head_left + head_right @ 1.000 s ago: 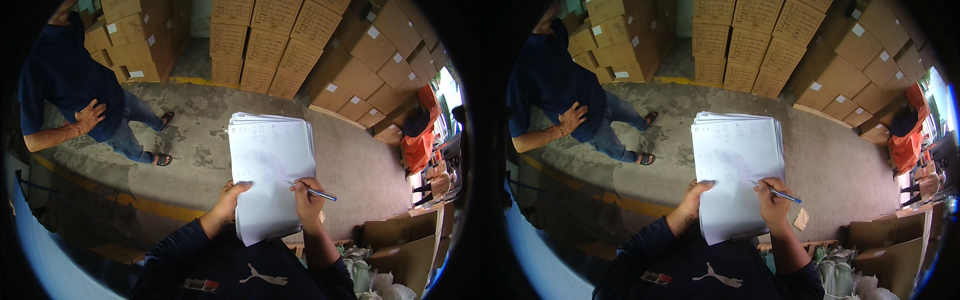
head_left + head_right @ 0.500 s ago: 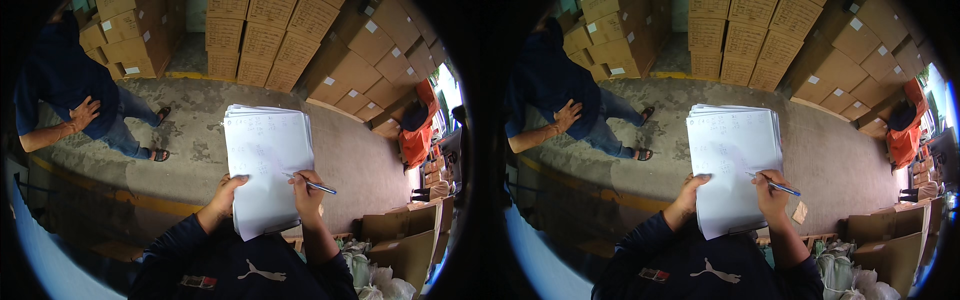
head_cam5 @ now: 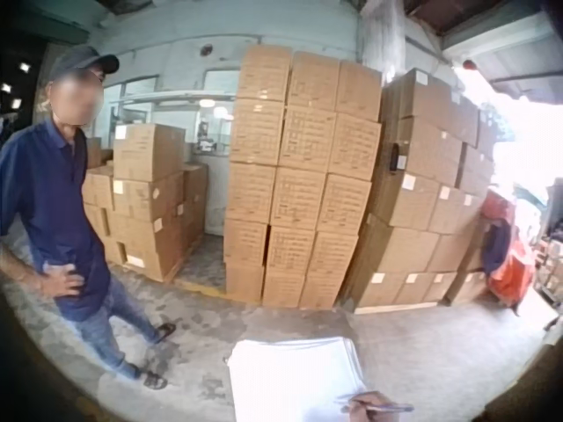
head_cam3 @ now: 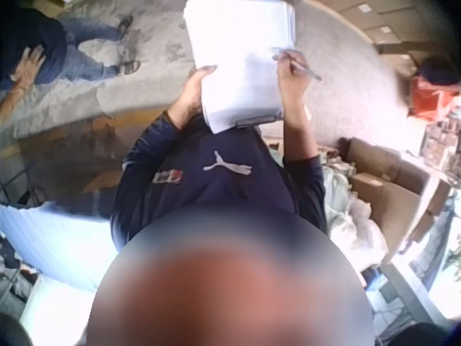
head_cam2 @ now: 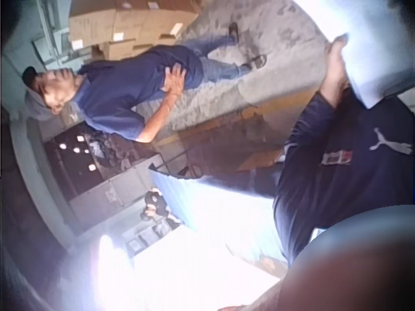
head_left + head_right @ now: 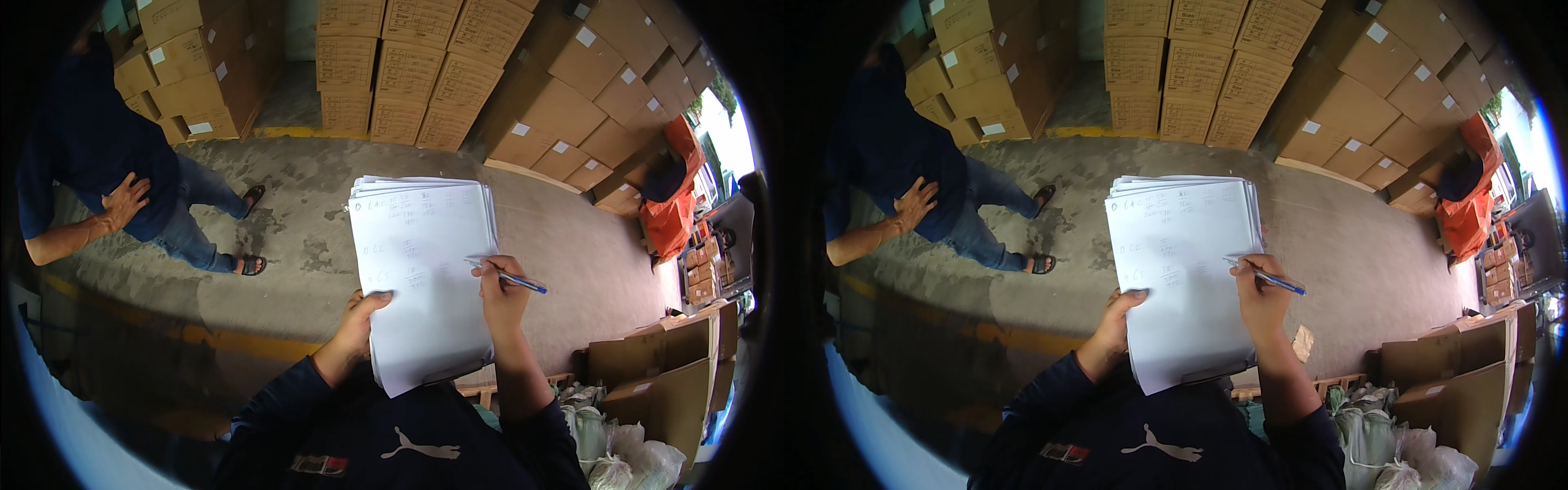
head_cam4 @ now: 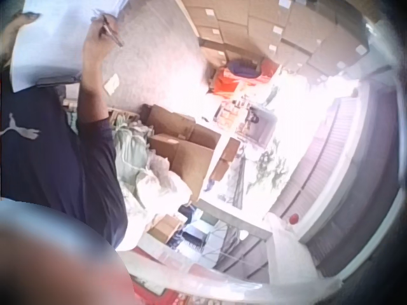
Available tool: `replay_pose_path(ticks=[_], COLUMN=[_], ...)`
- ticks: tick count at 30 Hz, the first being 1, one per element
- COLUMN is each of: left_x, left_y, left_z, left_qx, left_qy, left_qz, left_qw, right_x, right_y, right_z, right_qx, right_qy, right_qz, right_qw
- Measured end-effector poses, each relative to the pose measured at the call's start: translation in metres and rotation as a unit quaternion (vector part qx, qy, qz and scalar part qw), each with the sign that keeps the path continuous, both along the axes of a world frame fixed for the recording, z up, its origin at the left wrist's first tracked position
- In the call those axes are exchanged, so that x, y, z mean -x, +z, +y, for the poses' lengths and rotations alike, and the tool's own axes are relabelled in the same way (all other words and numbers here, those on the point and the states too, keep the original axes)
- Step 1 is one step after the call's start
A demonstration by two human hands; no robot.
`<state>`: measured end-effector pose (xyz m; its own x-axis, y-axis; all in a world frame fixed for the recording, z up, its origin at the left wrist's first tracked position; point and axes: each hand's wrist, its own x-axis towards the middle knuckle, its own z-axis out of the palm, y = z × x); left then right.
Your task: The person writes on a clipboard with a pen, then moves to a table to handle and sort multiple printed forms. They flip through the forms, place some on the table, and continue writing on the clipboard while standing in a warehouse area.
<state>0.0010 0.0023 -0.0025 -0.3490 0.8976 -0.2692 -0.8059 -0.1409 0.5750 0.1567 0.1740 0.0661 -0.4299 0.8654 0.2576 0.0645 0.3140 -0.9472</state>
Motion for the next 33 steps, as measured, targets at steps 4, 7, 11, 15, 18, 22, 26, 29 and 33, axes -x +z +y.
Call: replay_pose_path(ticks=[4, 7, 11, 15, 18, 22, 26, 29, 33], left_x=[-0.002, -0.003, -0.002, 0.001, 0.0, -0.001, 0.001, 0.002, 0.001], left_y=[0.001, 0.002, 0.0, -0.006, -0.009, -0.008, -0.005, -0.005, -0.004], left_z=[-0.001, 0.0, -0.001, 0.0, 0.0, 0.0, 0.0, 0.0, 0.001], left_qx=[-0.009, -0.012, -0.023, -0.017, -0.03, -0.032, -0.032, -0.035, -0.017], left_qy=[0.0, 0.012, 0.011, -0.009, -0.01, -0.005, -0.009, -0.013, 0.003], left_qz=[-0.013, -0.011, -0.012, 0.003, -0.005, 0.0, 0.002, 0.001, -0.001], left_qw=[1.0, 1.0, 1.0, 1.0, 0.999, 0.999, 0.999, 0.999, 1.0], right_x=[-0.001, 0.0, -0.001, -0.002, -0.002, 0.0, 0.004, 0.003, -0.001], right_y=[-0.009, -0.015, -0.02, -0.024, -0.024, -0.019, -0.02, -0.024, -0.026], right_z=[0.008, 0.008, 0.011, 0.014, 0.014, 0.01, 0.011, 0.015, 0.018], right_qx=[-0.068, -0.095, -0.125, -0.142, -0.113, -0.039, -0.074, -0.087, -0.073], right_qy=[-0.011, -0.018, -0.015, -0.025, -0.037, -0.06, -0.052, -0.044, -0.019], right_qz=[-0.002, -0.03, -0.043, -0.055, -0.036, -0.008, 0.0, -0.007, 0.007], right_qw=[0.998, 0.995, 0.991, 0.988, 0.992, 0.997, 0.996, 0.995, 0.997])
